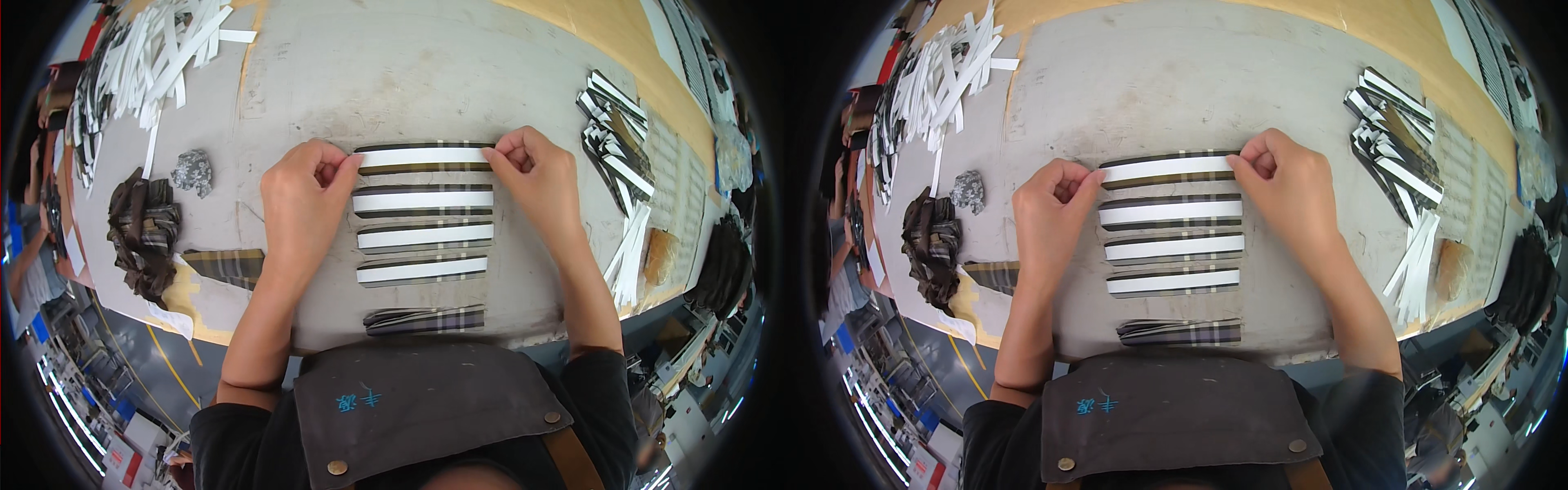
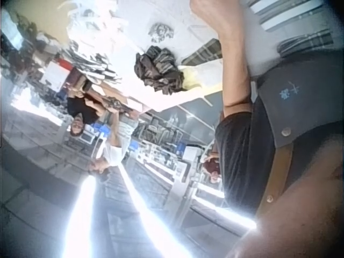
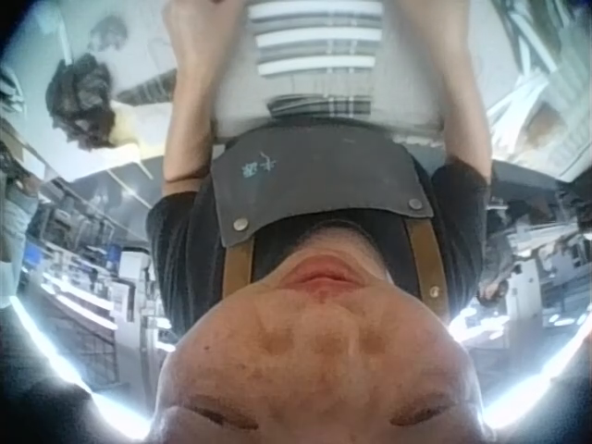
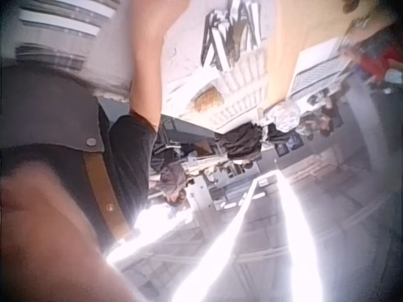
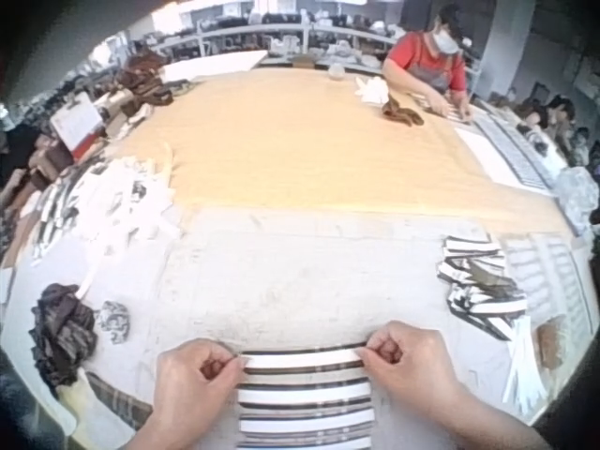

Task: Applying adhesive and internal lining strips to plaid fabric components at a workshop table.

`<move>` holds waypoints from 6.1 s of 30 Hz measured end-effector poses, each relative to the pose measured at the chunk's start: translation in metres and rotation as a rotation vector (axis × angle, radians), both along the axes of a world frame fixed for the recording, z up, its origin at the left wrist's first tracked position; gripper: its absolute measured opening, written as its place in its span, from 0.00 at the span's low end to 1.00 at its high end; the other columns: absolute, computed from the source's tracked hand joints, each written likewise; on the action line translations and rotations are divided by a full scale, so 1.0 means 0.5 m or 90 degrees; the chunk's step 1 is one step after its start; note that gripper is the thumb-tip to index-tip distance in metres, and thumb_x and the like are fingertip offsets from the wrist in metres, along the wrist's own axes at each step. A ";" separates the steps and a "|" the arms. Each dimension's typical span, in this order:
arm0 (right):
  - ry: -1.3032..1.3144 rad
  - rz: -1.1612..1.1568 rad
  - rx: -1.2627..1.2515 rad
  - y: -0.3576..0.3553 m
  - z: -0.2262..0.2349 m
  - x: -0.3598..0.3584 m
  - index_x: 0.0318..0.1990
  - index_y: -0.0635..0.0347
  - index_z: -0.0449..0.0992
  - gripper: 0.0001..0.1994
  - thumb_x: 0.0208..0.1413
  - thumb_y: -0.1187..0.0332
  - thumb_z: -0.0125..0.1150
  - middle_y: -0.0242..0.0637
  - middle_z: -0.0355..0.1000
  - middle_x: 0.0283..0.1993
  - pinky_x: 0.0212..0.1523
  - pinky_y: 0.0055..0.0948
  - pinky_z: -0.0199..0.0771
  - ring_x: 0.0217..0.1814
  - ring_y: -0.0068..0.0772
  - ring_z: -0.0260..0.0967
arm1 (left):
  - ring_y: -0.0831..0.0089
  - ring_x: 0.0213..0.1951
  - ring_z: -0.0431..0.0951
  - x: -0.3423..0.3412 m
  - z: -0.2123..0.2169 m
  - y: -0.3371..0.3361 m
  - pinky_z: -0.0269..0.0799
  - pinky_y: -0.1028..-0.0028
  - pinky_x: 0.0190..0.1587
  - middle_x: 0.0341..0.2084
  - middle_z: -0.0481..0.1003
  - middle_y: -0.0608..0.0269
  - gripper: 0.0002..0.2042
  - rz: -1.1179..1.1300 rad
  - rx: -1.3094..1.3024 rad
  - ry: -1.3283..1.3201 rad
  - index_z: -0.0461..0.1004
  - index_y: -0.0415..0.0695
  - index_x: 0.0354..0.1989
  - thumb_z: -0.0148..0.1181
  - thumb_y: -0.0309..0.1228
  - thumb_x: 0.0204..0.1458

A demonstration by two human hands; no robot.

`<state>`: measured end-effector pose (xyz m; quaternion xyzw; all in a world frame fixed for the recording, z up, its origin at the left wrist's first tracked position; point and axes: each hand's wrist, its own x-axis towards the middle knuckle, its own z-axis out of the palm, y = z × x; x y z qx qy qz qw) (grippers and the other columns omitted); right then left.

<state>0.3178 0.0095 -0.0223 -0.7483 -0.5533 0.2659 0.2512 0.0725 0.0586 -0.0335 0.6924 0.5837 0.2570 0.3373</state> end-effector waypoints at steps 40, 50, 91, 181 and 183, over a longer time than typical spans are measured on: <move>-0.195 0.331 0.282 -0.070 -0.024 -0.007 0.47 0.67 0.76 0.21 0.39 0.83 0.60 0.41 0.73 0.55 0.56 0.35 0.72 0.59 0.41 0.69 | 0.52 0.58 0.69 0.003 -0.023 -0.086 0.68 0.58 0.54 0.56 0.70 0.48 0.19 -0.296 0.312 0.156 0.72 0.32 0.48 0.62 0.22 0.46; -0.195 0.318 0.262 -0.070 -0.020 -0.001 0.48 0.67 0.76 0.22 0.40 0.83 0.59 0.40 0.73 0.55 0.57 0.36 0.70 0.60 0.42 0.68 | 0.53 0.54 0.70 -0.028 -0.010 -0.060 0.68 0.58 0.52 0.50 0.73 0.51 0.17 -0.236 0.277 0.068 0.74 0.34 0.46 0.61 0.20 0.45; -0.230 0.369 0.112 -0.139 -0.023 -0.066 0.66 0.67 0.56 0.31 0.59 0.60 0.53 0.46 0.48 0.74 0.74 0.45 0.39 0.77 0.46 0.41 | 0.53 0.71 0.49 -0.071 0.001 -0.146 0.42 0.55 0.70 0.69 0.52 0.50 0.34 -0.336 0.175 0.253 0.57 0.37 0.66 0.62 0.33 0.51; -0.039 0.281 0.285 0.014 -0.048 -0.069 0.36 0.62 0.81 0.16 0.35 0.84 0.64 0.34 0.73 0.40 0.45 0.32 0.74 0.44 0.37 0.69 | 0.61 0.34 0.74 0.025 -0.039 0.012 0.72 0.68 0.36 0.30 0.74 0.58 0.05 -0.218 0.230 -0.065 0.80 0.38 0.31 0.65 0.19 0.44; -0.035 0.276 0.282 0.012 -0.050 -0.069 0.35 0.62 0.80 0.15 0.35 0.83 0.65 0.33 0.73 0.40 0.44 0.31 0.74 0.46 0.36 0.69 | 0.61 0.35 0.75 0.025 -0.042 0.012 0.72 0.68 0.36 0.30 0.74 0.58 0.06 -0.221 0.236 -0.066 0.80 0.38 0.31 0.65 0.19 0.44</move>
